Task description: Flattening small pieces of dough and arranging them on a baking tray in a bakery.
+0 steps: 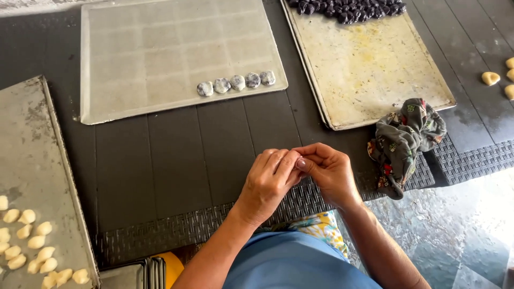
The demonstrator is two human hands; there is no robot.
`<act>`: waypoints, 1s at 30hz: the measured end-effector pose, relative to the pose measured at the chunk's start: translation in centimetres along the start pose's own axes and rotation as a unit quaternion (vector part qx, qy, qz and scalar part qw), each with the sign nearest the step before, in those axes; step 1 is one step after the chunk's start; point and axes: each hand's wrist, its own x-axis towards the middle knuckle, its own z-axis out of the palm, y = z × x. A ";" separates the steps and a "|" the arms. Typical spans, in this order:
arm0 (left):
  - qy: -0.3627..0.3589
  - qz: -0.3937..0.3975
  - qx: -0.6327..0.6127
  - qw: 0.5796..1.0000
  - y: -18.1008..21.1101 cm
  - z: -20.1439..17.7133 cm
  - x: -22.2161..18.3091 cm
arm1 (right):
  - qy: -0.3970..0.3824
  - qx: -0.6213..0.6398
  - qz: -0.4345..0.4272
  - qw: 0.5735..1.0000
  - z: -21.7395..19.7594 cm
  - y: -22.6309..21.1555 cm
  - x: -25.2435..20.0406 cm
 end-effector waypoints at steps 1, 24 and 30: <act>0.001 -0.004 -0.003 1.000 0.0 0.0 -0.1 | 0.007 -0.001 -0.003 1.000 -0.1 0.3 0.1; 0.035 -0.579 -0.684 0.441 -2.7 -1.7 -1.1 | 0.027 -0.622 -0.256 0.739 -4.9 1.7 2.5; 0.061 -0.594 -0.687 0.414 -4.2 -1.3 -2.7 | 0.005 -0.511 -0.166 0.843 -6.5 0.1 3.4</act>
